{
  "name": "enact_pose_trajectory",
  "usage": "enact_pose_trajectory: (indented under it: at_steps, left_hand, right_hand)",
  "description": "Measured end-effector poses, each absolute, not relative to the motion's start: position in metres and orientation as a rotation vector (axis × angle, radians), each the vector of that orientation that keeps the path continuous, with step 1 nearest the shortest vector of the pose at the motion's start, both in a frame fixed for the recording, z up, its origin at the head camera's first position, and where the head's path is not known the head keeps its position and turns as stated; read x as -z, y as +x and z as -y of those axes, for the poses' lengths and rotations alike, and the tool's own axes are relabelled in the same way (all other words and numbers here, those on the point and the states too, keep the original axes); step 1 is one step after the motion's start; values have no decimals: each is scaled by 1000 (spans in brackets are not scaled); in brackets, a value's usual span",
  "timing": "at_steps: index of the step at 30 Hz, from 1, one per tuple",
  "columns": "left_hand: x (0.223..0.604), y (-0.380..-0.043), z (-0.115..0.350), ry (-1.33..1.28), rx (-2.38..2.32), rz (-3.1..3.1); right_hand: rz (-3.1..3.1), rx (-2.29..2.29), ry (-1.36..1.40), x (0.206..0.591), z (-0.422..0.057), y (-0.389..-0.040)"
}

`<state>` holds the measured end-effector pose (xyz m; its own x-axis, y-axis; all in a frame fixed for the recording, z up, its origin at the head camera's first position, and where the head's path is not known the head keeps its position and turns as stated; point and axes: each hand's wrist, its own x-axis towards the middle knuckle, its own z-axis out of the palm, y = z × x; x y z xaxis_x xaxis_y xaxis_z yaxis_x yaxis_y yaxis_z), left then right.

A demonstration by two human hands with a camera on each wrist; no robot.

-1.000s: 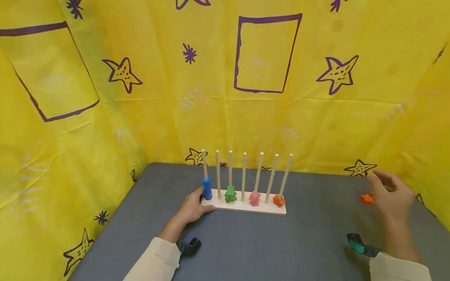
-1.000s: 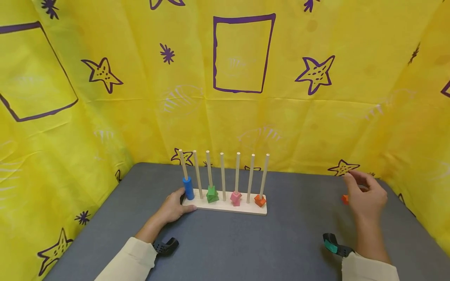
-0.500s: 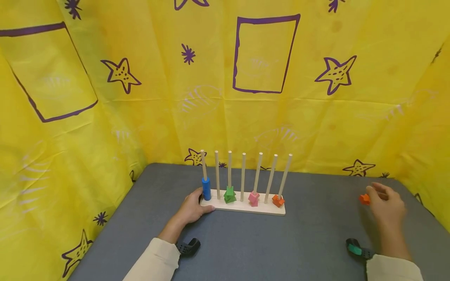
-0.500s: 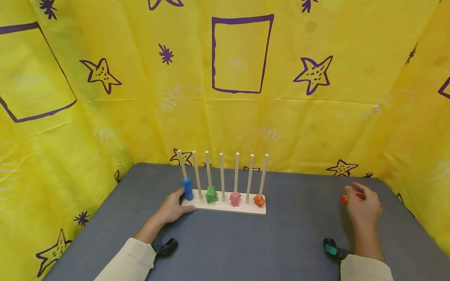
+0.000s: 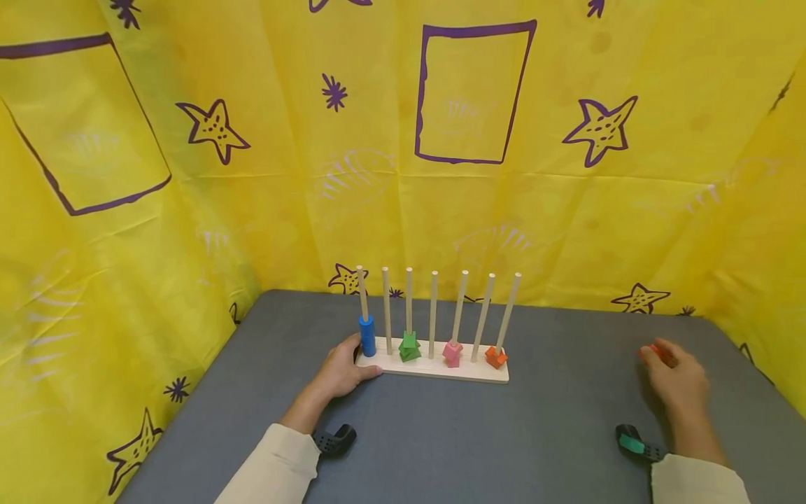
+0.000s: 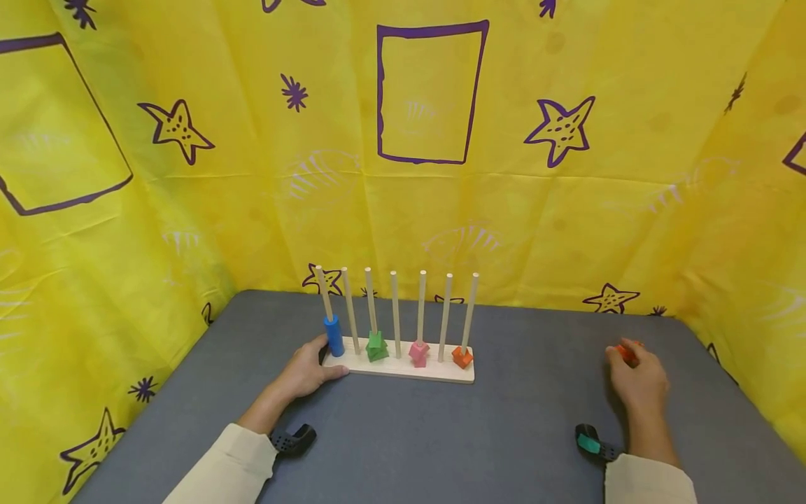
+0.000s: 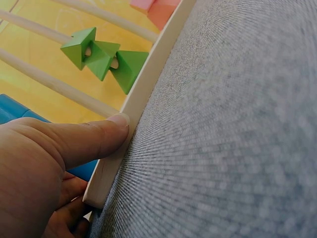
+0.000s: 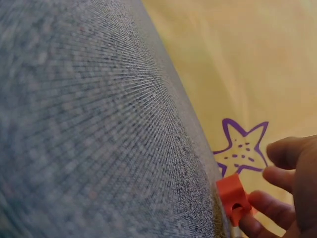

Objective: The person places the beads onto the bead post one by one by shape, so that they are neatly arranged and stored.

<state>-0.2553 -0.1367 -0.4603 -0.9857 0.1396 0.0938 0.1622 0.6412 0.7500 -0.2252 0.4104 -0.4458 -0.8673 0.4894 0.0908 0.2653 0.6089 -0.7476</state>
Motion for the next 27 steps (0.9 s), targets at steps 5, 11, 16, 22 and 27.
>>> enact_pose_trajectory:
  at_steps: [5,11,16,22,27]
  left_hand:
    - [460,-255,137,-261,1283,2815]
    - [460,-255,138,-266,1282,2809]
    - [460,-255,138,-260,1278,2814]
    - [461,-256,137,-271,1259,2817]
    - [461,-256,136,-251,1279,2827]
  right_hand:
    - [2609,-1055,-580,449,-410,-225]
    - [2567,-1061,-591,452,-408,-225]
    - [2560,-1017,-558,453,-408,-226]
    - [2636,-917,-435,454,-412,-226]
    - [2713,-868,-333,454,-415,-226]
